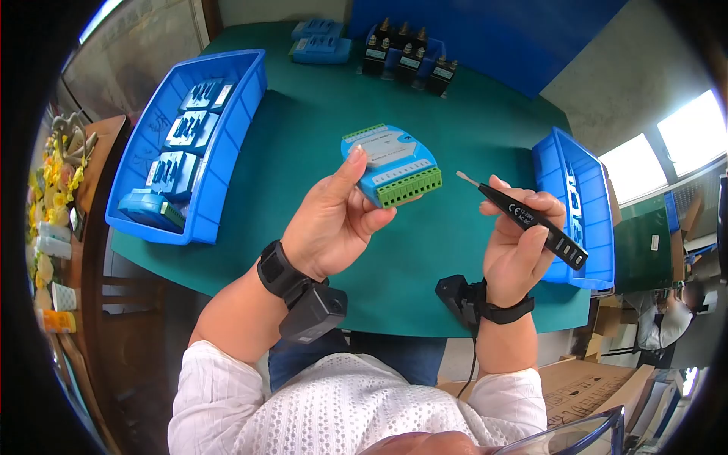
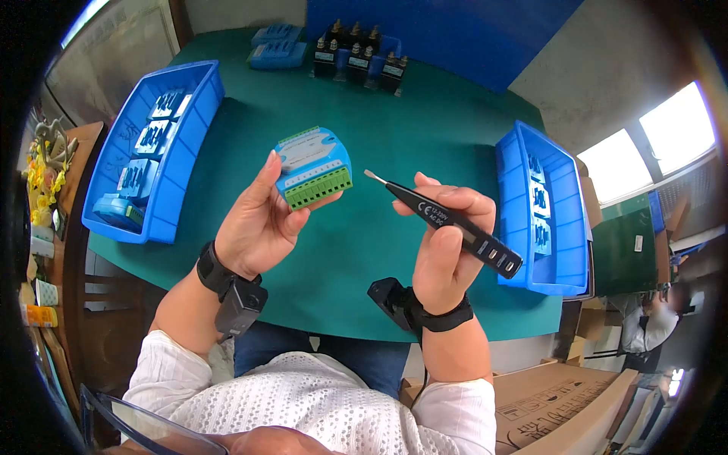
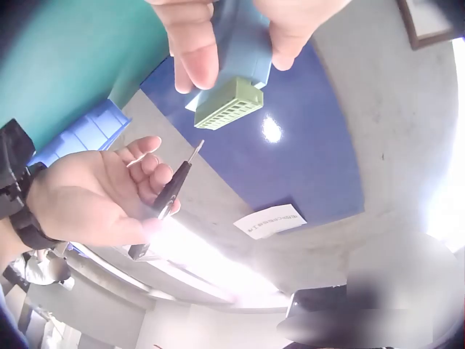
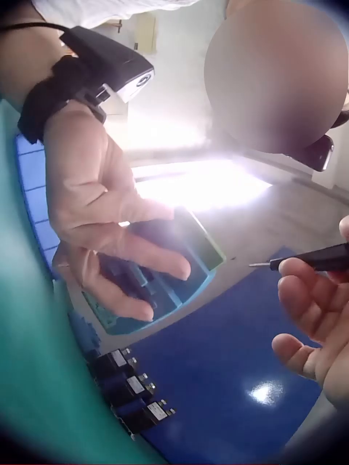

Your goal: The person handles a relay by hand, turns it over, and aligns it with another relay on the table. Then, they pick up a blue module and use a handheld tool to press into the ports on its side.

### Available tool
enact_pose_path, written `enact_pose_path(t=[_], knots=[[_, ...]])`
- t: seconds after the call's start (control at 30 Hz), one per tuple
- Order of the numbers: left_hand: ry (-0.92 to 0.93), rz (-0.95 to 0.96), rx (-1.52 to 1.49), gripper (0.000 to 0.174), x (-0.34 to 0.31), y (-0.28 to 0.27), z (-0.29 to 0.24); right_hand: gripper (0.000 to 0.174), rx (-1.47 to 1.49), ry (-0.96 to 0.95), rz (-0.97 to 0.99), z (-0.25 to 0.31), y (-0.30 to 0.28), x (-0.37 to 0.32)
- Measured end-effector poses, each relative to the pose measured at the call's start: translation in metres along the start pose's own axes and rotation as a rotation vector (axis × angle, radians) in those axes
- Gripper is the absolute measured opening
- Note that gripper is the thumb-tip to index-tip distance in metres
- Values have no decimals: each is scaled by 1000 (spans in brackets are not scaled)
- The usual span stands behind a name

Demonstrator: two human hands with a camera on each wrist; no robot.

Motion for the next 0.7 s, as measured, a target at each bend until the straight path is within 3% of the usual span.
enact_pose_path(t=[0.3,0.7], knots=[[-3,36,-2,52,-2,8,2,38,-19,-139,148,4,6,0],[9,27,49,52,-2,8,3,33,-103,-152,166,4,5,-1]])
Point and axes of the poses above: each hand's wrist, its own x-axis towards the middle knuckle, its own y-axis out of the palm, z = x × y, the point moved 4 cm from there along x, towards the middle knuckle, and after that the axes turned 9 degrees about -y, right-handed, at the moved point
